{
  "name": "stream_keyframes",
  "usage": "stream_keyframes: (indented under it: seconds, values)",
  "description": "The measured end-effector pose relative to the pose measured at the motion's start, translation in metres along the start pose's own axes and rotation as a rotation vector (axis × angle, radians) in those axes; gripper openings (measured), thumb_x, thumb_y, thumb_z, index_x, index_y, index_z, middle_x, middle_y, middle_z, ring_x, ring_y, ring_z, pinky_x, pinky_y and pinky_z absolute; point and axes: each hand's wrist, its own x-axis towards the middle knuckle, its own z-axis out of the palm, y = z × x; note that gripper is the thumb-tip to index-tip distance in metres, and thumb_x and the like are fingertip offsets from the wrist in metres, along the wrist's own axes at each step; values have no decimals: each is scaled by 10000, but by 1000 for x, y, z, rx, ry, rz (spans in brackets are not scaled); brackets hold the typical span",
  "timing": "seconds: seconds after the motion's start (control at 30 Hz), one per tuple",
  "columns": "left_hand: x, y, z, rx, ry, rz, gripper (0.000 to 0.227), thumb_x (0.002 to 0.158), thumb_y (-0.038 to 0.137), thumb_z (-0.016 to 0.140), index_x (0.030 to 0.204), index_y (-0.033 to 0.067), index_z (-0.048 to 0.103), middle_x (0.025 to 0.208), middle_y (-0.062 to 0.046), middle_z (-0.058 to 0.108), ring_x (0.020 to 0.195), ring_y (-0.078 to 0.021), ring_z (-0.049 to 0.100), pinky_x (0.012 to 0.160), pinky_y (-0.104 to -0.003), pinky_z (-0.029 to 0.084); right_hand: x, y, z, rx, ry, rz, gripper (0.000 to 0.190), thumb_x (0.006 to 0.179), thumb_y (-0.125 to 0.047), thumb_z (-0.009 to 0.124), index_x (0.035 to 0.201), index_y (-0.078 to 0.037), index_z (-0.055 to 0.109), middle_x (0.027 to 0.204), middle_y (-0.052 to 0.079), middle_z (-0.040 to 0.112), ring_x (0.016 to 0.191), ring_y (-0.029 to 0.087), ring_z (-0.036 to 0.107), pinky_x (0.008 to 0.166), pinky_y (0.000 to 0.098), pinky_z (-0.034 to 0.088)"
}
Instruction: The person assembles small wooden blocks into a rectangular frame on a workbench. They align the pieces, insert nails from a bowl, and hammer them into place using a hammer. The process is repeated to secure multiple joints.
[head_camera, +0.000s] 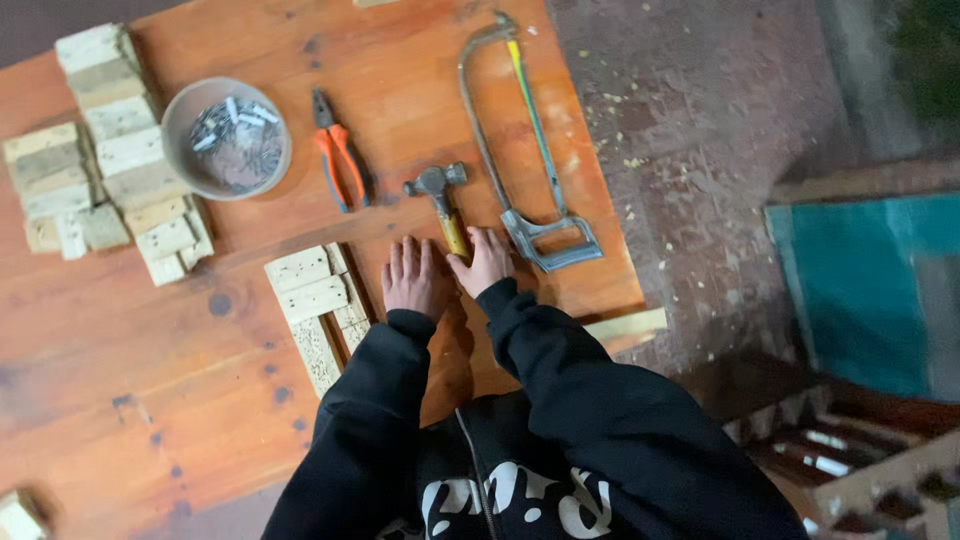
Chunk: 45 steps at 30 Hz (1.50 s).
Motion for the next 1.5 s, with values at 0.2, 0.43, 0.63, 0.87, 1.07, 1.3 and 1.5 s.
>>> stream_keyframes:
  seconds: [0.2,0.43,0.63,0.87,1.07,1.3,1.5]
  values:
    - [-31,-13,46,-24,-324,-86,1019,581,624,834,1478,232,549,1578,-165,460,1449,-396,439,1120,-566,402,21,9,27,-131,-236,95,657,806,-510,765,1351,-205,562,1278,83,635,1112,372,686,880,526,583]
    - [-17,-9,30,-51,-432,-131,1166,501,601,877,1539,261,469,1632,-129,405,1505,-347,374,1178,-578,333,42,-6,17,-62,-323,255,629,764,-379,678,1320,-134,515,1227,151,662,1127,391,690,921,529,561]
    - [-26,-11,18,-99,-398,-110,1097,607,561,854,1574,267,430,1625,-128,416,1504,-339,383,1207,-554,317,30,-6,32,228,-156,260,528,788,-327,717,1223,-53,594,1038,207,730,1040,429,710,849,529,566]
    - [-61,-33,-37,-344,-203,-36,457,856,439,752,1264,237,715,1113,55,693,1074,-177,694,939,-367,553,7,-17,17,474,-239,85,521,784,-465,897,1021,-59,673,732,103,664,578,244,675,462,361,487]
    - [-89,-111,-58,-398,65,-273,141,811,291,814,938,239,783,842,49,672,816,-203,667,775,-298,534,-55,-95,-14,765,-500,62,218,934,-149,702,927,9,552,472,108,521,286,181,528,247,258,399]
    - [-80,-182,-19,-326,138,-275,281,737,376,865,984,257,802,859,56,613,888,-189,582,782,-342,470,-101,-131,16,736,-497,146,95,896,-45,638,879,11,562,507,118,545,295,184,543,240,289,425]
    - [-58,-193,-27,-379,122,-144,88,796,313,797,875,276,804,741,10,577,757,-221,589,666,-354,461,-123,-170,20,543,-392,126,41,824,-19,615,836,-10,577,408,120,530,294,212,559,247,281,410]
